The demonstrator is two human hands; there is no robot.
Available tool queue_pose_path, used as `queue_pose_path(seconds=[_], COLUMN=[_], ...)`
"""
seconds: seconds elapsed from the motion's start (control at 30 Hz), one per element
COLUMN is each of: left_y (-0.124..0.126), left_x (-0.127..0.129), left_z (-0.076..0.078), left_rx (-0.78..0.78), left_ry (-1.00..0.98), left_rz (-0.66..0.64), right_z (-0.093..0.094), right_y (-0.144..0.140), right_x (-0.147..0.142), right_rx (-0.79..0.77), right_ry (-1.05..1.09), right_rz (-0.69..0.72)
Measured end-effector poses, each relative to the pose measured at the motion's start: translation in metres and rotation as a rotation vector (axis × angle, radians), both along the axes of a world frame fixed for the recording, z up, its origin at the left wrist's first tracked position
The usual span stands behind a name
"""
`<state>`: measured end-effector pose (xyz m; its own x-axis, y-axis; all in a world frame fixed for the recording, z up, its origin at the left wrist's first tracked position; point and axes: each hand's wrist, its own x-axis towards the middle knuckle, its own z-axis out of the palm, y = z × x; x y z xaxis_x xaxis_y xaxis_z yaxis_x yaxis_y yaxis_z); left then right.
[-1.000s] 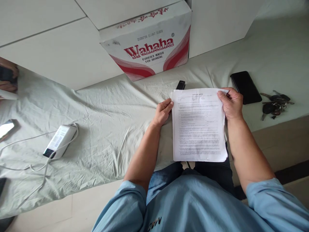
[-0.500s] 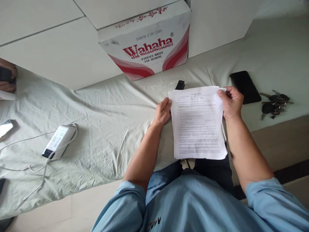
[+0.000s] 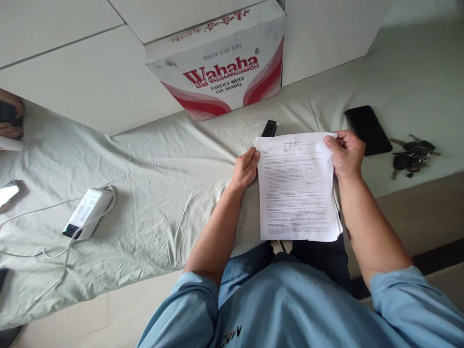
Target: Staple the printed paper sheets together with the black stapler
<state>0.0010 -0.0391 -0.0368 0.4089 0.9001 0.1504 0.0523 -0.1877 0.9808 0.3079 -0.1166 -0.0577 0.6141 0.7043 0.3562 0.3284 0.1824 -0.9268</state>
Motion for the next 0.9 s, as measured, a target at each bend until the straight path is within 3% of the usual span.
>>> queue_pose_path(seconds=[0.57,0.77,0.9], left_y=[0.000,0.004,0.006], left_x=[0.000,0.000,0.001], left_z=[0.003,-0.008,-0.015], left_rx=[0.070,0.076,0.088], left_ry=[0.028,-0.091,-0.151], left_rz=[0.064,0.277,0.388], right_z=[0.007,0.015,0.022], right_y=[-0.002,-0.001,-0.008], right_x=[-0.003,-0.006,-0.011], right_rx=[-0.009,0.034,-0.150], right_ry=[-0.039,0.001,-0.012], right_rz=[0.034,0.128,0.284])
